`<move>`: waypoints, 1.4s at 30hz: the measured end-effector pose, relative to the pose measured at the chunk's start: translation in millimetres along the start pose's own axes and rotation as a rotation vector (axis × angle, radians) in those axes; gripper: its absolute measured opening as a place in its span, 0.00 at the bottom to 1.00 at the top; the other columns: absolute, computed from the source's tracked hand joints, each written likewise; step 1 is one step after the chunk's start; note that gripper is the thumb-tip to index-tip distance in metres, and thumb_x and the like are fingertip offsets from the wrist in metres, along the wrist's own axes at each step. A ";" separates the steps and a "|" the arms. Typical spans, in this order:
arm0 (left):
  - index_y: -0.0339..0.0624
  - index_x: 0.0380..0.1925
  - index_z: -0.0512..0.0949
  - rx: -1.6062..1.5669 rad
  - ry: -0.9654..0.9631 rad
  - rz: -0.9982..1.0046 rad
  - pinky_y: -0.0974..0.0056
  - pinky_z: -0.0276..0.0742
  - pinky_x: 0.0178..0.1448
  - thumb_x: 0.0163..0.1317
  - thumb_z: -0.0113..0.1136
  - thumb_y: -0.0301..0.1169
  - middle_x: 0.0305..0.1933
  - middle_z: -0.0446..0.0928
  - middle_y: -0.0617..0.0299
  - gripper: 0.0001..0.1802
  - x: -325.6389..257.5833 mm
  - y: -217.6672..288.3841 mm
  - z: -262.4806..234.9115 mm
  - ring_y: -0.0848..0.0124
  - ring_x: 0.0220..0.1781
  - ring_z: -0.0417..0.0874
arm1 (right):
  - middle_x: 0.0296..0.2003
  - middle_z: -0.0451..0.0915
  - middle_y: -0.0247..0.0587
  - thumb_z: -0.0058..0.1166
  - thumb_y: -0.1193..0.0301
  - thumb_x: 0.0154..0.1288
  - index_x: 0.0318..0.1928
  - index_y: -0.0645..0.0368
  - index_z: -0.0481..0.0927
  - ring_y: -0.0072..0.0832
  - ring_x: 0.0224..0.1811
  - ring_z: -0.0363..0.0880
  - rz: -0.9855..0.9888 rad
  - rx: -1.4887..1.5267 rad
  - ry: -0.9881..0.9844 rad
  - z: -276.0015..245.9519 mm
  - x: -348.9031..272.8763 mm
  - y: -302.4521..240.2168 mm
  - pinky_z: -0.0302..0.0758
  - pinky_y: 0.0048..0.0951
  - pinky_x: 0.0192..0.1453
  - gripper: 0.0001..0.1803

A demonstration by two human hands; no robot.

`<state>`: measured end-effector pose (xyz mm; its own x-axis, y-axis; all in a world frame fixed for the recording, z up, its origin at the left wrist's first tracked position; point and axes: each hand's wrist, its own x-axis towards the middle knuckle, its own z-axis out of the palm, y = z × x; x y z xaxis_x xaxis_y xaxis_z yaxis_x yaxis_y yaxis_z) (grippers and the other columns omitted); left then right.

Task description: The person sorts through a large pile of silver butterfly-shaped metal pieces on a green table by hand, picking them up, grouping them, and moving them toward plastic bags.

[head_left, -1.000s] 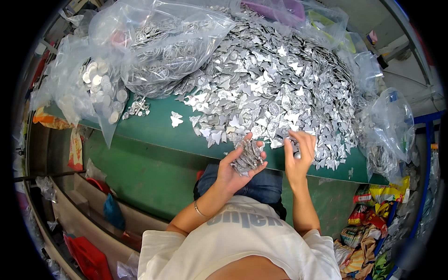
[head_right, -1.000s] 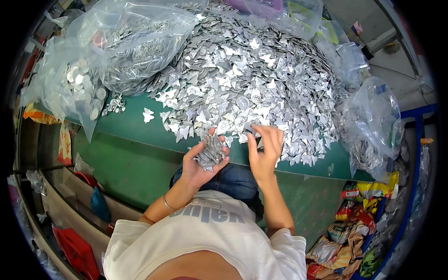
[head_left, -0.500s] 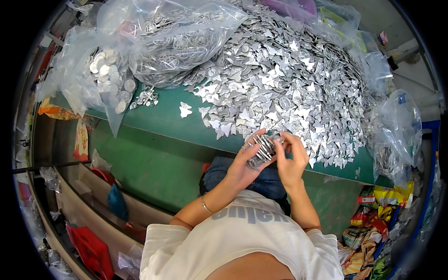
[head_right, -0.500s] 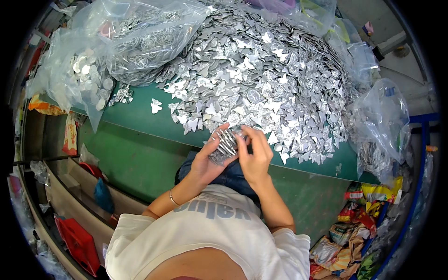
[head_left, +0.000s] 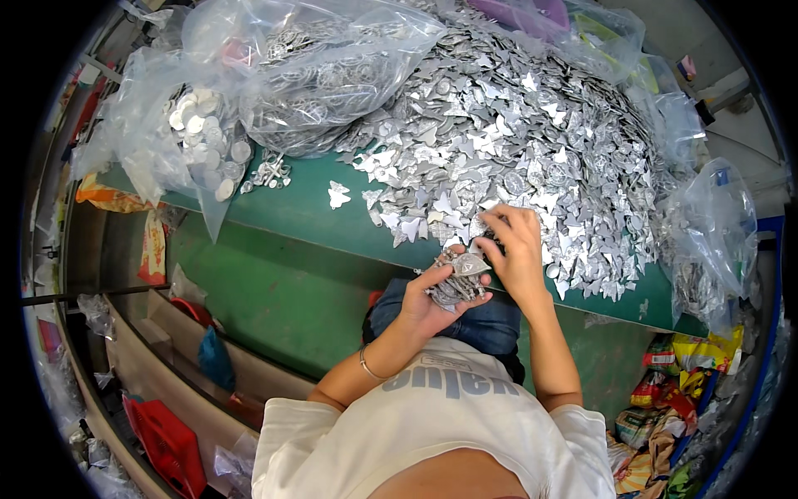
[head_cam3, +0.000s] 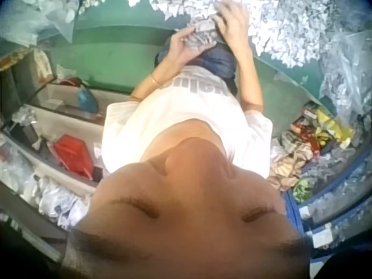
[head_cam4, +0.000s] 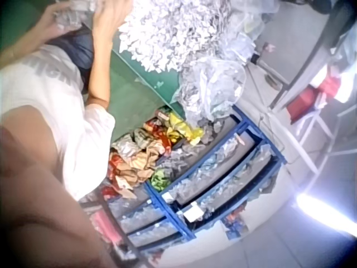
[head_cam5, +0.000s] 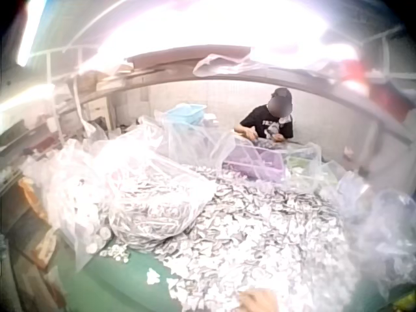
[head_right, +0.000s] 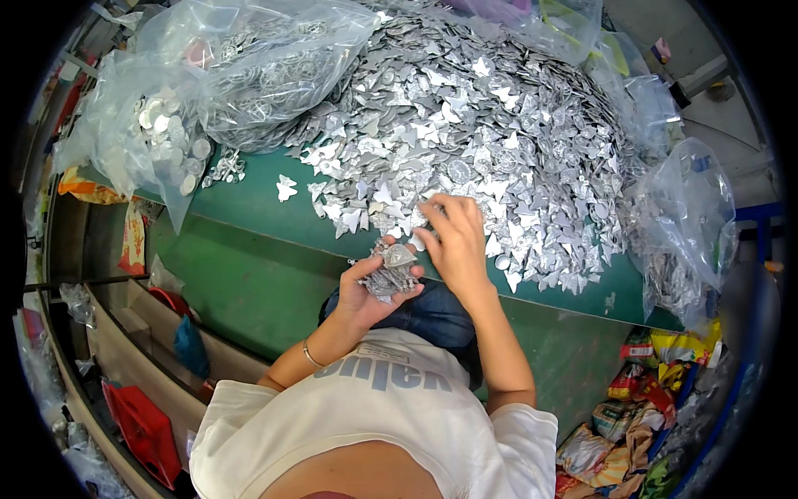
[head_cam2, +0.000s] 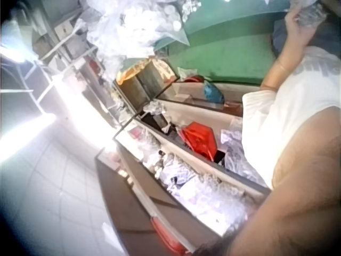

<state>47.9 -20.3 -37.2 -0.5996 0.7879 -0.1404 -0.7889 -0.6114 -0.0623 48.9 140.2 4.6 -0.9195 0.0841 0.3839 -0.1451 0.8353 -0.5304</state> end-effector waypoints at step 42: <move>0.43 0.64 0.55 0.513 0.071 0.305 0.63 0.59 0.65 0.67 0.39 0.42 0.63 0.61 0.58 0.28 14.8 -11.0 45.9 0.67 0.63 0.64 | 0.58 0.62 0.55 0.66 0.57 0.42 0.59 0.66 0.62 0.54 0.60 0.59 -0.057 0.326 0.124 18.2 -19.0 -35.8 0.58 0.48 0.62 0.45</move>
<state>41.5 1.5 6.7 -0.8127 0.5646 -0.1437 -0.5575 -0.6820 0.4733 64.9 98.8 2.6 -0.8581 0.1248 0.4980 -0.3221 0.6246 -0.7115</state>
